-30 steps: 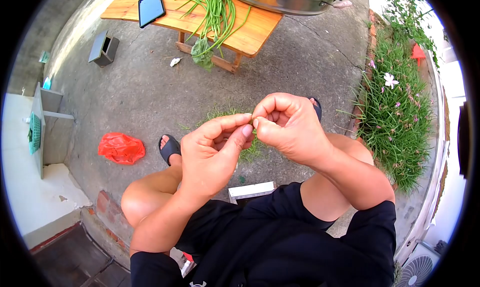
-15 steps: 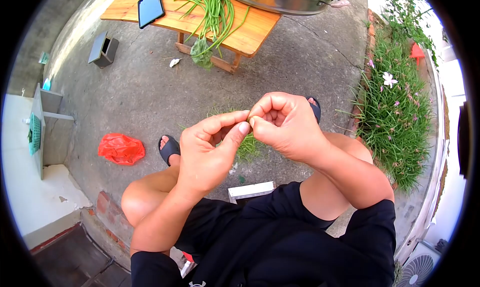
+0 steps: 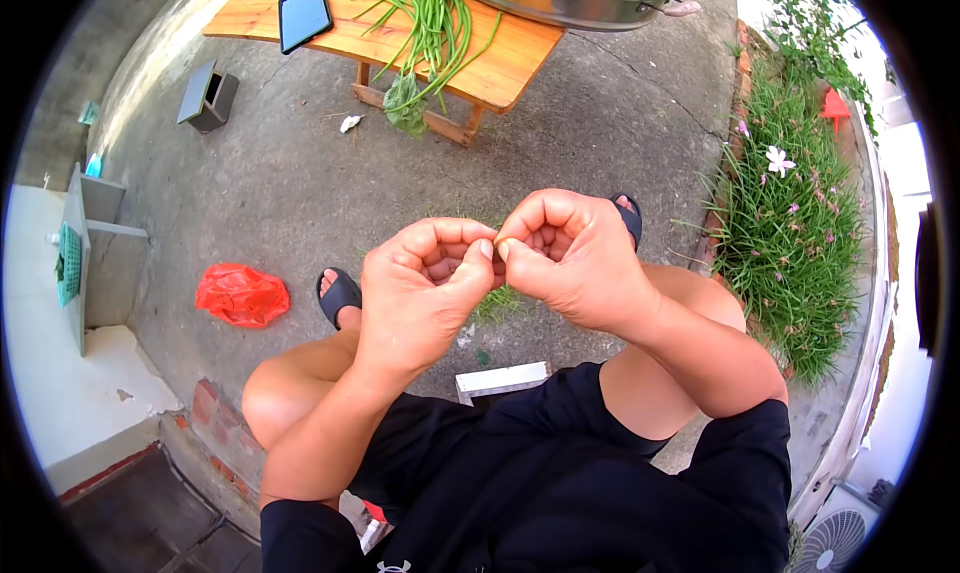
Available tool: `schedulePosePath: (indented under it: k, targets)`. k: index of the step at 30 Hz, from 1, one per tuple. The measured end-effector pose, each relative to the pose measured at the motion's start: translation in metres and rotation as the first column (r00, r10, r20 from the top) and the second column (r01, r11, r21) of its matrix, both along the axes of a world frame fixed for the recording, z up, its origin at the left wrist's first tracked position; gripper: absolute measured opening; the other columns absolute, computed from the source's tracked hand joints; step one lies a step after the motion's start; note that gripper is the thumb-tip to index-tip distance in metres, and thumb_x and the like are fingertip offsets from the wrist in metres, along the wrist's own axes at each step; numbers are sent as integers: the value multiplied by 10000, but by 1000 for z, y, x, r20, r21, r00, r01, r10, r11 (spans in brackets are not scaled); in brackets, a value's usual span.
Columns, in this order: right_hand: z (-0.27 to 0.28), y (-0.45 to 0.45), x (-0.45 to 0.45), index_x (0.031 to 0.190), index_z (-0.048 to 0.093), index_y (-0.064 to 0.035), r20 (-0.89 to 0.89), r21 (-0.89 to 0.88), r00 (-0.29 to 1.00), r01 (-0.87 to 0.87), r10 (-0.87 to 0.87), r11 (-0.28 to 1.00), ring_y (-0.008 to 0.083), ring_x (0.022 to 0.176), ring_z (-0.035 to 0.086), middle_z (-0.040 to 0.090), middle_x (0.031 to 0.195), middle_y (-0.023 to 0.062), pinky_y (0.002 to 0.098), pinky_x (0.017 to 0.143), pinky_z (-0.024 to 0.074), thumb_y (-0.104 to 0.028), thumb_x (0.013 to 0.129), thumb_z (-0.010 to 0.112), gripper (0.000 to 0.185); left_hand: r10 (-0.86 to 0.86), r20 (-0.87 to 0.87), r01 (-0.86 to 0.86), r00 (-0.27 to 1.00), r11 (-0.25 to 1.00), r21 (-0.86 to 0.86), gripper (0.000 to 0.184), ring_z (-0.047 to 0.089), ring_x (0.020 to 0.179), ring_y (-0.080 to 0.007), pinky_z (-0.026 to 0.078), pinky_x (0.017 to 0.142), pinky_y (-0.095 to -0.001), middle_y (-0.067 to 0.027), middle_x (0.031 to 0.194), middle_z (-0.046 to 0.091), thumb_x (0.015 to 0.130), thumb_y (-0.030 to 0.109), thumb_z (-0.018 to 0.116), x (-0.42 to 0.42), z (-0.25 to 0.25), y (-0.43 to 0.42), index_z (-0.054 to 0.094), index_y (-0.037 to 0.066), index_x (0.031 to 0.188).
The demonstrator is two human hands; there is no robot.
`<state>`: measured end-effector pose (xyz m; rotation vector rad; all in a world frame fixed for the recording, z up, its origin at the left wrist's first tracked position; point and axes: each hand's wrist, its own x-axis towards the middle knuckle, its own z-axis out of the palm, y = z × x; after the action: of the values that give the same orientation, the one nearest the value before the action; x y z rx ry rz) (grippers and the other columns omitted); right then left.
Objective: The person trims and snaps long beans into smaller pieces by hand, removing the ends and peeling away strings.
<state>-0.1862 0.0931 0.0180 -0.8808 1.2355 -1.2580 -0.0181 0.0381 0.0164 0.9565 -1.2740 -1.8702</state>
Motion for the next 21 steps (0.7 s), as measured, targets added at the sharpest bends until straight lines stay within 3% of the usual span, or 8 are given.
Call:
schedulePosePath:
  k: [2, 11, 21]
  targets:
    - [-3, -1, 0, 893, 654, 14, 103, 1, 995, 8, -8, 1000, 24, 734, 611, 668, 841, 7, 193, 604, 505, -49, 881, 727, 97, -2, -7, 2, 1000, 1000, 10, 117, 707, 831, -117, 590, 762, -257, -92, 944, 732, 962, 31, 660, 0, -1, 0, 666, -46, 1050]
    - [-1, -3, -8, 927, 634, -5, 201, 42, 979, -28, 19, 999, 22, 764, 594, 638, 859, -17, 190, 653, 495, -35, 886, 698, 81, -92, -39, 93, 995, 995, 25, 157, 699, 878, -182, 593, 825, -323, -111, 1013, 696, 1038, 119, 560, 3, -7, -11, 599, -13, 1114]
    - [8, -2, -11, 879, 631, -20, 34, 67, 987, -156, 154, 985, 3, 678, 547, 609, 759, -47, 185, 593, 452, -15, 844, 679, 59, -13, -193, 43, 981, 988, 151, 132, 711, 928, -222, 597, 834, -345, -132, 1061, 692, 1059, 147, 522, 14, -1, -28, 562, 43, 1129]
